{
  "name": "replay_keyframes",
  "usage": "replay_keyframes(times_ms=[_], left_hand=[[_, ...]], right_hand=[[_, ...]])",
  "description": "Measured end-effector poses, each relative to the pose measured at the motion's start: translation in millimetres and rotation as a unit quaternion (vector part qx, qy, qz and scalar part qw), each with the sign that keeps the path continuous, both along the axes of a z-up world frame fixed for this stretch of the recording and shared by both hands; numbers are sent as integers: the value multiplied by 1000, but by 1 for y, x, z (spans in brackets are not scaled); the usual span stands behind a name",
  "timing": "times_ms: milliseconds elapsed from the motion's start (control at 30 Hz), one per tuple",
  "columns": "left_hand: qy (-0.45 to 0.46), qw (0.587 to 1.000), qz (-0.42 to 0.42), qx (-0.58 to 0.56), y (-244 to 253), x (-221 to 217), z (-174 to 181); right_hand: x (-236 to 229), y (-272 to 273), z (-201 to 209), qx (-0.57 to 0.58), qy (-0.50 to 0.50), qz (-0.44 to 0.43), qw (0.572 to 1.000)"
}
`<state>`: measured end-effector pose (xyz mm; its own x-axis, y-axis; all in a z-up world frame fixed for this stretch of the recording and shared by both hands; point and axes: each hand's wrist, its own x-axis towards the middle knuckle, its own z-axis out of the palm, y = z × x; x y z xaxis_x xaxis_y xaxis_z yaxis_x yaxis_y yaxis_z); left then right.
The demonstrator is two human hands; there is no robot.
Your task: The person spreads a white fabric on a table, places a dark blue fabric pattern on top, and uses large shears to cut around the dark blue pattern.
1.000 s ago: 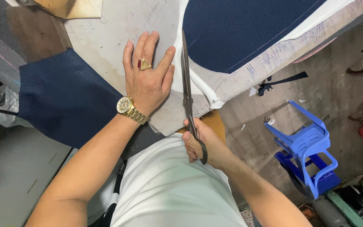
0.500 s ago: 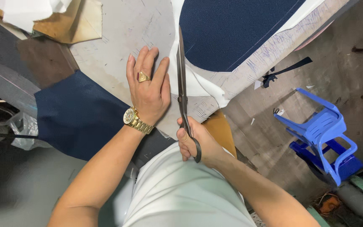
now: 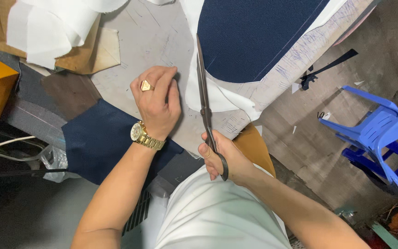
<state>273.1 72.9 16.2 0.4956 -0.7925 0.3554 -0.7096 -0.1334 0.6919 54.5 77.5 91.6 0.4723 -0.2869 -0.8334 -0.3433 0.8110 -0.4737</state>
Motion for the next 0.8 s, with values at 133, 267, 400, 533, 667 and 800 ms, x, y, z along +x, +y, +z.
replay_keyframes(times_ms=[133, 267, 400, 533, 667, 800], left_hand=[[20, 999, -16, -34, -7, 12, 1], [25, 999, -18, -42, -7, 14, -1], [24, 999, -19, -37, -7, 15, 2], [49, 997, -23, -50, -7, 16, 6], [112, 992, -4, -51, -4, 18, 2], [161, 985, -10, -55, -18, 32, 9]], right_hand=[[4, -1, 3, 5, -5, 1, 1000], [14, -1, -3, -6, -22, -22, 999], [30, 2, -1, -4, -22, -41, 999], [41, 9, -4, 3, -19, -65, 998], [57, 12, -8, 9, -30, -95, 995], [65, 17, -11, 13, -17, -103, 994]])
